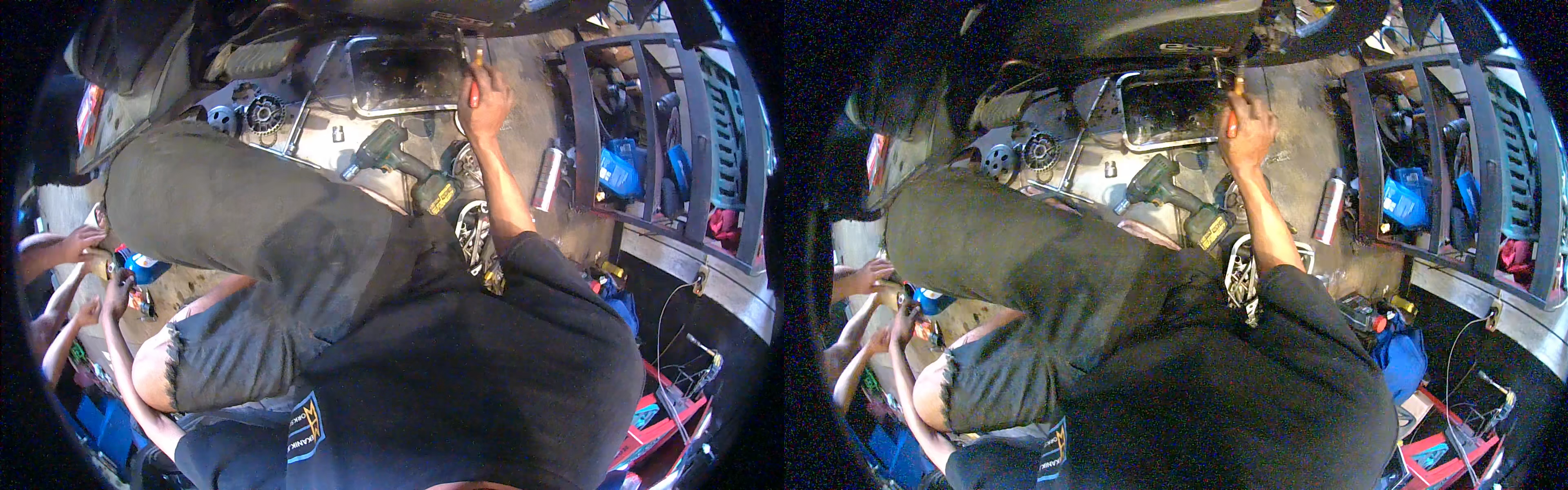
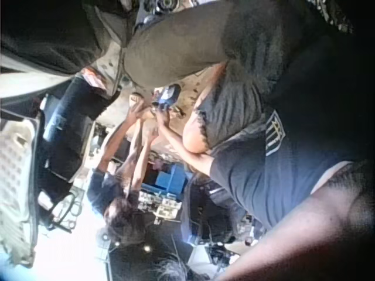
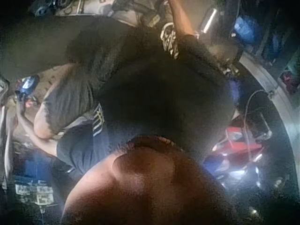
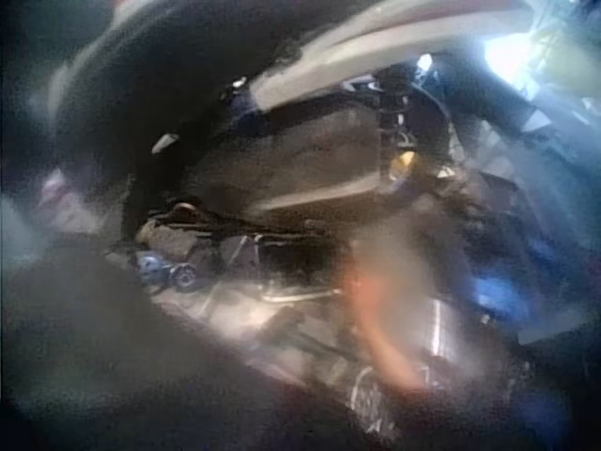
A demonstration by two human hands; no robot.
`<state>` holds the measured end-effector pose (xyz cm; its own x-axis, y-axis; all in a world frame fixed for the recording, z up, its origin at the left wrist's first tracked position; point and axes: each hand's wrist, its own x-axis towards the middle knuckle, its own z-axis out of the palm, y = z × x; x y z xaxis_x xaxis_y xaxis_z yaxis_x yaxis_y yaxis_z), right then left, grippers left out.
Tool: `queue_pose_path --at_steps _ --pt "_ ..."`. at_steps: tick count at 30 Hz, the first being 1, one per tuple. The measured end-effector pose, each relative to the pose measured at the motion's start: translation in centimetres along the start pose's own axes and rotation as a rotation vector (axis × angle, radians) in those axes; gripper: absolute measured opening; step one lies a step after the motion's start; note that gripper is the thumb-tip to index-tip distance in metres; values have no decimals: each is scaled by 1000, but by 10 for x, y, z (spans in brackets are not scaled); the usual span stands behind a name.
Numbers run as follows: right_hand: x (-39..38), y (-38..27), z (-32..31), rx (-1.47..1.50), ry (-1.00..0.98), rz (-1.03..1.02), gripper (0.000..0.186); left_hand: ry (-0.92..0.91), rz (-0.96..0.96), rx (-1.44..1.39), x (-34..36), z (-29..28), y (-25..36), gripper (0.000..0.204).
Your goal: The person cleans motorcycle transmission components and the engine casing using a brush and liquid, then applies lubricant to the shaft.
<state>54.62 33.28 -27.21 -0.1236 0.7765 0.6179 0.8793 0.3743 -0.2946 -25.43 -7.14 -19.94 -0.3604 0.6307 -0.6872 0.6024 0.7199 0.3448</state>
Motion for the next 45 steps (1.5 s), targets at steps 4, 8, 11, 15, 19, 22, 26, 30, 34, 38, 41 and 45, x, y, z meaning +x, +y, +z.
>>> queue_pose_path --at_steps 4,8,11,15,19,22,26,30,34,38,41,45 --pt "18 11 -31 -103 37 -69 22 -18 -4 15 8 8 38 15" --pt "9 12 -16 -61 23 -101 23 -3 72 112 -10 -6 10 17" --pt "15 16 -30 -55 -27 -63 21 -17 60 107 12 4 44 18" --pt "8 18 -26 -70 18 -67 19 1 72 141 8 1 33 21" --pt "-41 -14 -29 142 -182 -148 22 48 -14 189 12 13 35 36" --pt "-75 -22 -5 108 -349 -22 35 23 -65 360 2 -1 26 46" --pt "-97 10 34 -122 -755 -15 71 63 44 448 -4 1 79 36" --pt "-131 70 104 145 -651 20 49 19 22 494 -14 4 73 42" --pt "-160 154 101 204 -780 179 37 666 180 161 -9 3 116 41" --pt "-129 99 65 56 -924 153 37 903 294 -105 -101 67 107 32" --pt "-120 94 56 17 -984 142 37 1049 108 -296 -130 116 69 26" --pt "-116 85 47 -18 -1040 127 37 1148 -270 -643 -167 194 23 26"
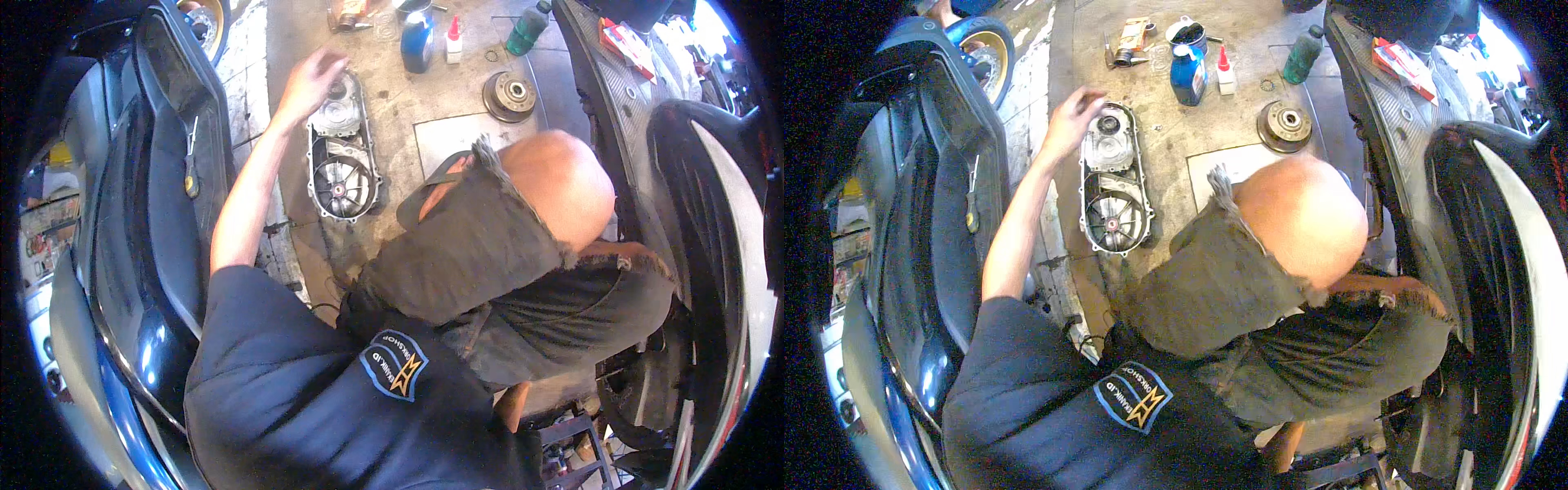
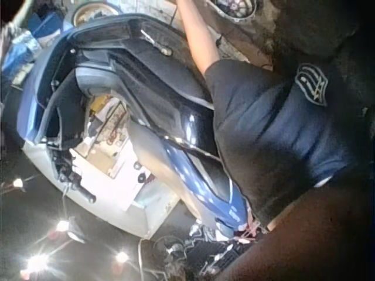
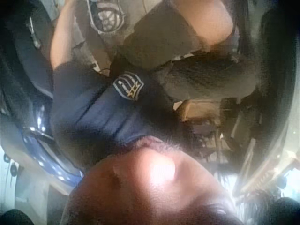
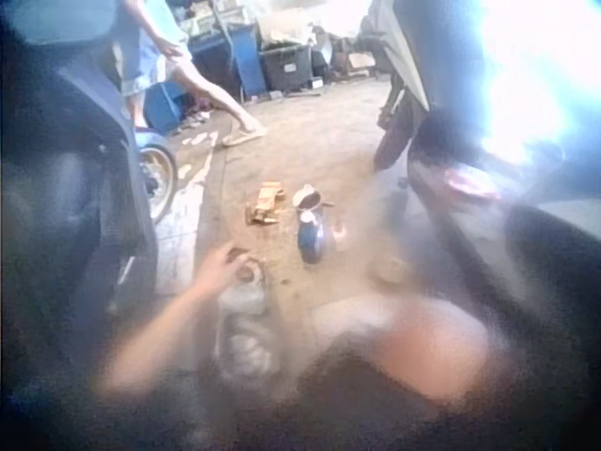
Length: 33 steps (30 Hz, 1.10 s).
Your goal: The person cleans motorcycle transmission components and the engine casing using a brush and liquid, then applies lubricant to the shaft.
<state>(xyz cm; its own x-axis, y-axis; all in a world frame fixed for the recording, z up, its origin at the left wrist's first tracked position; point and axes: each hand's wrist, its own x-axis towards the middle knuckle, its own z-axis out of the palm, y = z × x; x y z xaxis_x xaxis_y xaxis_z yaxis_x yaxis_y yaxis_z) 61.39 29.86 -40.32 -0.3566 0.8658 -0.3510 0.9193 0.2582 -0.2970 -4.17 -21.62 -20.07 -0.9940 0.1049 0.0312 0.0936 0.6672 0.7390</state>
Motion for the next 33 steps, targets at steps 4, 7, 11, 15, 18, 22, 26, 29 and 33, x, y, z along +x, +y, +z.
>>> queue_pose_path --at_steps 4,7,11,15,18,22,26,29,33 --pt "-9 -3 -3 -35 -43 12 38 228 -160 43 -52 17 -78 24" --pt "-20 -1 -4 -55 -78 26 38 65 -197 21 -64 48 -50 23" --pt "-70 12 -2 -22 -77 119 38 -265 25 32 -33 120 22 25" --pt "-94 -3 2 -27 -85 198 39 -376 112 -125 -3 173 -50 30" --pt "-112 -12 14 11 -96 285 39 -434 -36 -200 63 208 -115 30" --pt "-175 -17 45 72 -88 443 39 -543 100 -169 81 238 -23 30" --pt "-210 -29 67 111 -99 506 39 -303 502 49 129 235 95 31" --pt "-226 -38 85 128 -125 529 40 -177 533 66 242 267 114 30" --pt "-209 -51 91 83 -231 481 40 -94 1104 312 391 294 88 31"
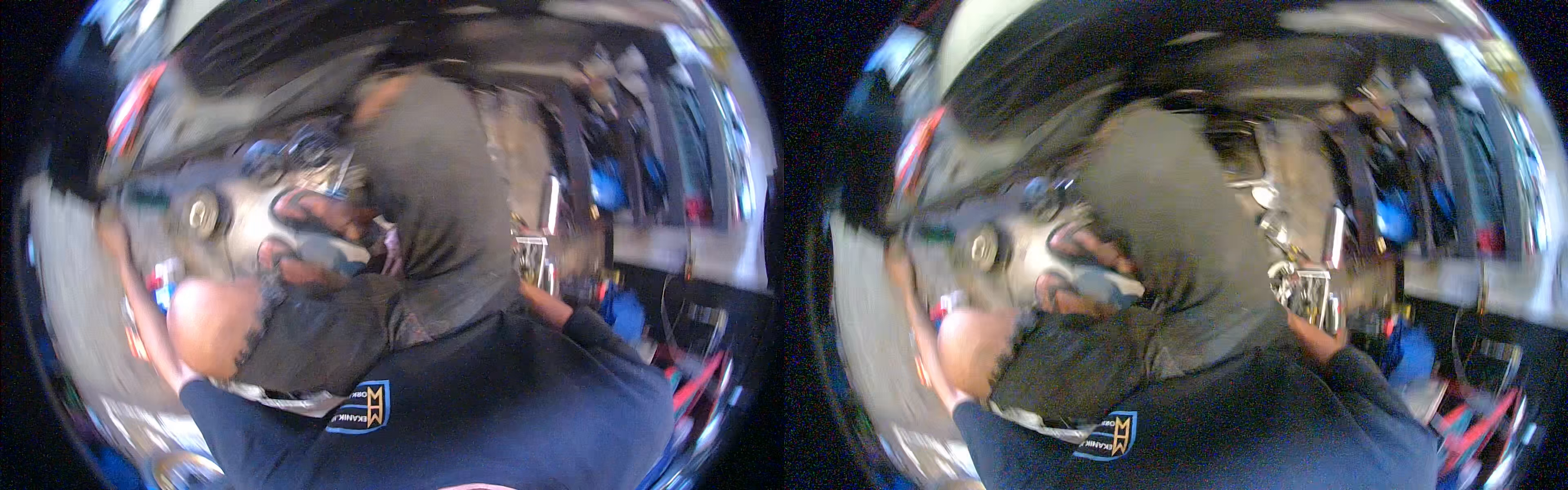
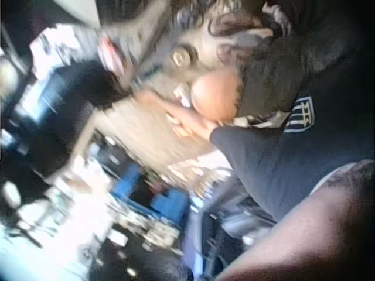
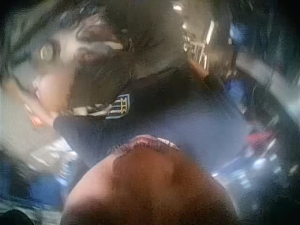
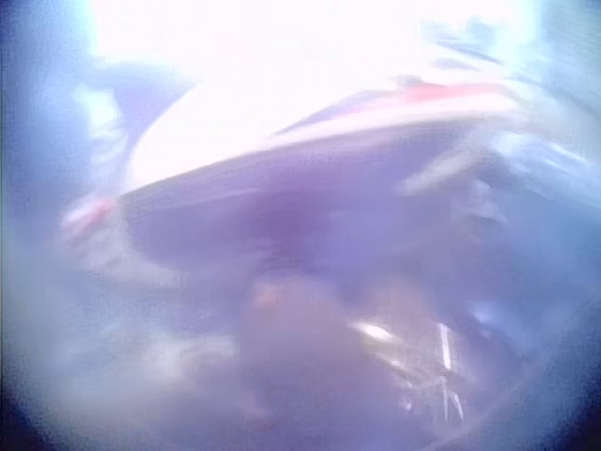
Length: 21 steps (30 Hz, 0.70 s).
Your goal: The person cleans motorcycle transmission components and the engine casing using a brush and liquid, then applies lubricant to the shaft.
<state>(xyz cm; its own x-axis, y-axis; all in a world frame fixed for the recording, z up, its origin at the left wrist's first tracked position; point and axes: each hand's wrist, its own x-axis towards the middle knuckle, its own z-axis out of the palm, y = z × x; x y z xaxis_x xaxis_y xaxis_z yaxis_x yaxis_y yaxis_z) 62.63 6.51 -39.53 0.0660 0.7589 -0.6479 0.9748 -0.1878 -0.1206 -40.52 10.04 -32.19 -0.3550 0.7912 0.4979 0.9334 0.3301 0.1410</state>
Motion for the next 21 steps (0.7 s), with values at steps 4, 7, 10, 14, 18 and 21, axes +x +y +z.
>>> queue_pose_path --at_steps 4,7,10,14,18,21 --pt "-8 20 42 73 -63 -27 40 -111 11 -94 52 27 13 55" --pt "-24 27 46 48 -128 -70 41 -194 -192 -280 7 50 65 54" --pt "-32 38 50 63 -135 -161 41 -228 -209 -381 -17 31 137 53" --pt "-41 -33 -32 329 151 -327 28 -183 -198 -405 -27 -64 195 52" --pt "-44 -35 -77 311 270 -298 29 -205 -167 -431 -29 -105 243 51" --pt "-9 -15 -93 259 350 -237 27 -210 -157 -430 -28 -138 273 50"
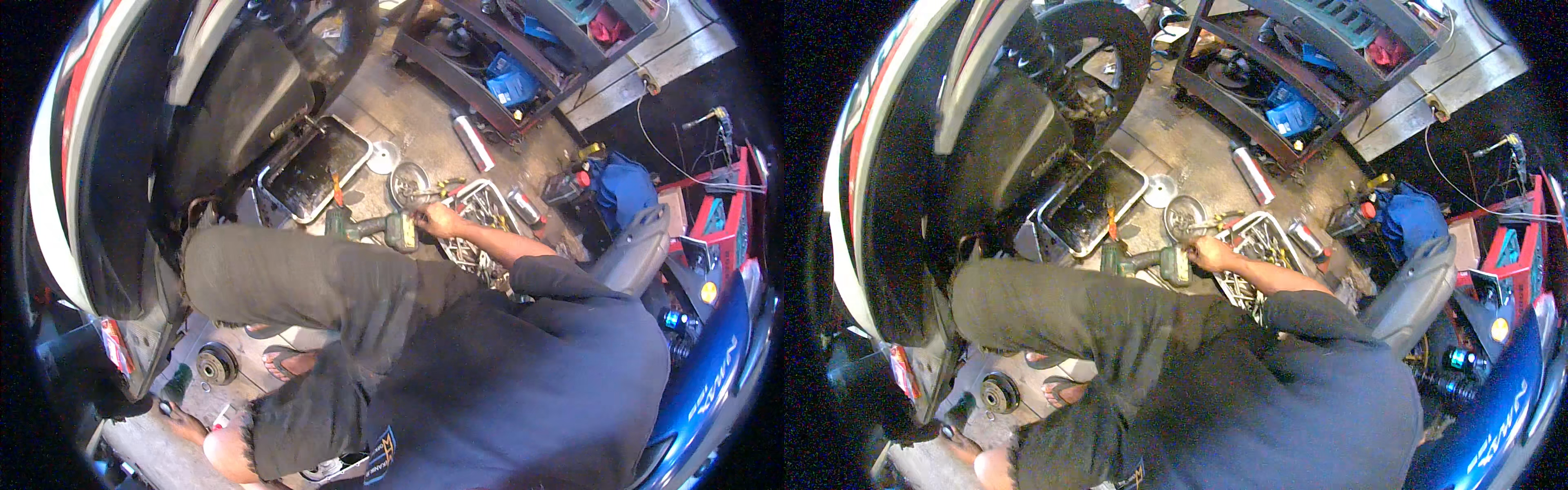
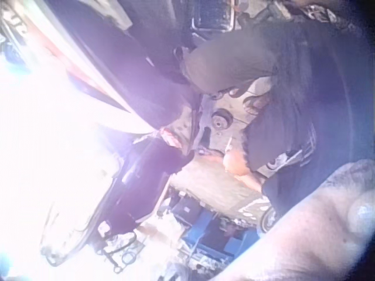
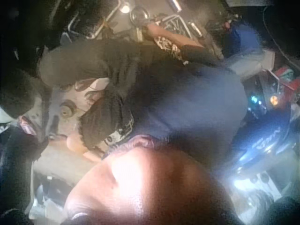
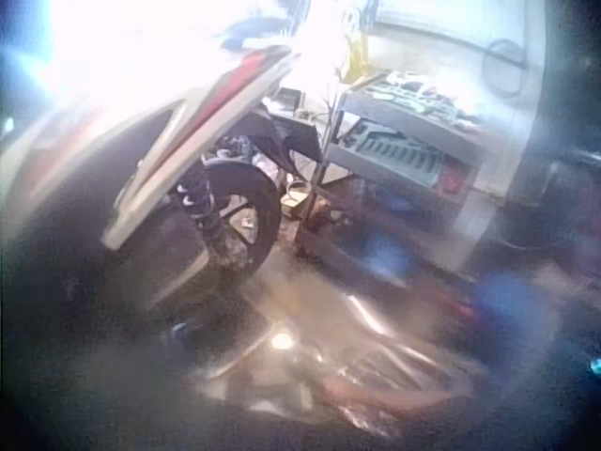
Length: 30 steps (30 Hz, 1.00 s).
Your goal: The person cleans motorcycle transmission components and the engine casing using a brush and liquid, then applies lubricant to the shaft.
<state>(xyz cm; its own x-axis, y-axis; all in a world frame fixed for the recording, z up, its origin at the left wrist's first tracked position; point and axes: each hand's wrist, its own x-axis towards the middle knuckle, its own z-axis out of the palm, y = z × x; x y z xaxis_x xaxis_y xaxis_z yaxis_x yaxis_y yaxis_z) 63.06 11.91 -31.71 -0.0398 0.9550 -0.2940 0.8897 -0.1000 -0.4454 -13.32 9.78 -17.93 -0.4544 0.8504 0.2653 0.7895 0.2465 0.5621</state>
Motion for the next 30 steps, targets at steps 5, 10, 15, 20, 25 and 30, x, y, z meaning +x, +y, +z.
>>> queue_pose_path --at_steps 5,10,15,20,25,30 --pt "74 20 -24 144 185 13 25 -23 5 77 -11 -34 57 49" --pt "96 5 -19 237 165 -61 27 -39 -29 149 -25 -68 114 48" --pt "83 12 -6 423 225 -56 23 -76 -43 301 -7 -74 169 50" --pt "201 50 -89 281 690 -14 26 -102 -114 293 -25 -68 228 57" --pt "369 57 -255 266 981 -99 33 -179 -134 547 -36 -73 256 58" --pt "479 81 -334 -10 841 55 54 -132 -226 416 -40 -78 236 58"
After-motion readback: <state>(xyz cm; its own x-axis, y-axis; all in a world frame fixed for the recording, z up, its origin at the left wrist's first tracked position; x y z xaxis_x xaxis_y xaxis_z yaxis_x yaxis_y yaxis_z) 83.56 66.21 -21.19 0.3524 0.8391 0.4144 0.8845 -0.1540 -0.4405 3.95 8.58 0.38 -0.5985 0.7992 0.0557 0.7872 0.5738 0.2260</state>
